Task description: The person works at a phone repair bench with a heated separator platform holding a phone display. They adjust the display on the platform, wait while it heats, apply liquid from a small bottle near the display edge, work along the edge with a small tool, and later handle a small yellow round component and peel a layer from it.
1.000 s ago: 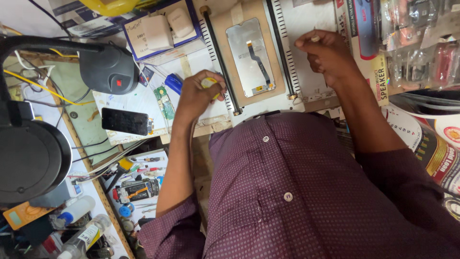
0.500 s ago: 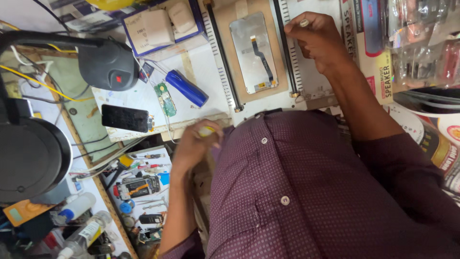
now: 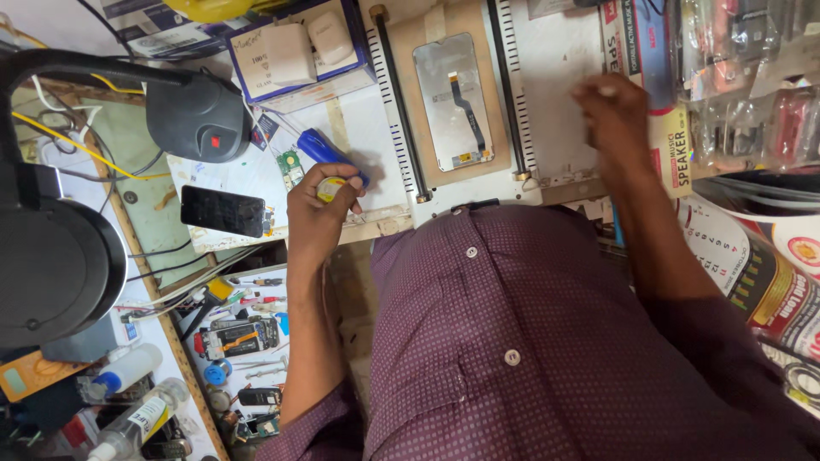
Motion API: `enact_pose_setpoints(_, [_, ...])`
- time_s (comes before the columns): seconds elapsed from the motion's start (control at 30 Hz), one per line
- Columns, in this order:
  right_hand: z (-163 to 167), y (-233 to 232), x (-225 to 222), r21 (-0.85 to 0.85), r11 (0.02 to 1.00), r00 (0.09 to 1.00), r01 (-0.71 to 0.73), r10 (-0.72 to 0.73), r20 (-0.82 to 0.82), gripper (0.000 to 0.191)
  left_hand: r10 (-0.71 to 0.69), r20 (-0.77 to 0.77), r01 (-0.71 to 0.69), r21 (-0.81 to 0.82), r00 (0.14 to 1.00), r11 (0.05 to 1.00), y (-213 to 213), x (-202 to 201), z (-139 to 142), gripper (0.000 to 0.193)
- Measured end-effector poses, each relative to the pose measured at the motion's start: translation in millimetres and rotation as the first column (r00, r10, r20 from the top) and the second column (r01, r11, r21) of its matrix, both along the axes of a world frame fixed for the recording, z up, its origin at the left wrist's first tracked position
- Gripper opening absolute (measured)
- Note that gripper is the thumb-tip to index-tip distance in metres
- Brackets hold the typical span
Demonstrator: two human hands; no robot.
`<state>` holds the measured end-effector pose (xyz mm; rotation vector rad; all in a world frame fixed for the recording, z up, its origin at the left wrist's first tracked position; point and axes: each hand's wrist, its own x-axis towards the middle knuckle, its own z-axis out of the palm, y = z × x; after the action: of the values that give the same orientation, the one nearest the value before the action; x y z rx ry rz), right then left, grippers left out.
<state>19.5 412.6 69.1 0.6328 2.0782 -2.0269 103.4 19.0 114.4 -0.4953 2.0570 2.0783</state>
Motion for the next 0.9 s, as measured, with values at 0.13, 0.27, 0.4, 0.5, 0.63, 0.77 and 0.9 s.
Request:
enact_pose_setpoints(0.13, [-5.3,32.2,34.4,0.206,0.977,0.998,-0.056,0.063,-0.028,0.019,-0.032,-0.015,0.032,-0.036,0.999,0.999,0.0,-4.9,-1.2,0.013])
enact_pose_setpoints(0.27, [-9.4,24.9,41.0,0.076,0.970,0.959,-0.229,0.238,-0.155,0.041,-0.078,-0.009,0.076,-0.106,0.997,0.991,8.5,-18.5,7.7,0.015])
enact_pose_setpoints(0.4, [12.5,5.0,28.6,0.063,0.938,0.910,-0.342,0.347,-0.227,0.045,-0.109,-0.096,0.109,-0.003,0.989,0.994,21.9,-31.7,20.1,0.018])
enact_pose_setpoints(0.5, [40.0,-4.4,20.6,0.241,0.931,0.952,-0.272,0.298,-0.075,0.040,-0.175,-0.199,0.167,-0.053,0.964,0.984,34.3,-37.9,26.1,0.015])
enact_pose_setpoints(0.63, [68.6,-24.4,14.5,0.380,0.878,0.889,-0.289,0.394,-0.235,0.039,-0.199,-0.216,0.191,-0.056,0.956,0.980,45.6,-40.7,35.9,0.022])
enact_pose_setpoints(0.77, [93.0,-55.5,15.9,0.427,0.853,0.862,-0.300,0.434,-0.261,0.042,-0.224,-0.241,0.193,-0.148,0.944,0.970,47.5,-34.1,50.1,0.032])
enact_pose_setpoints(0.9, [118.1,-81.8,21.1,0.599,0.786,0.660,-0.153,0.532,-0.530,0.028,-0.299,-0.217,0.216,-0.338,0.929,0.916,40.7,-28.8,61.6,0.029])
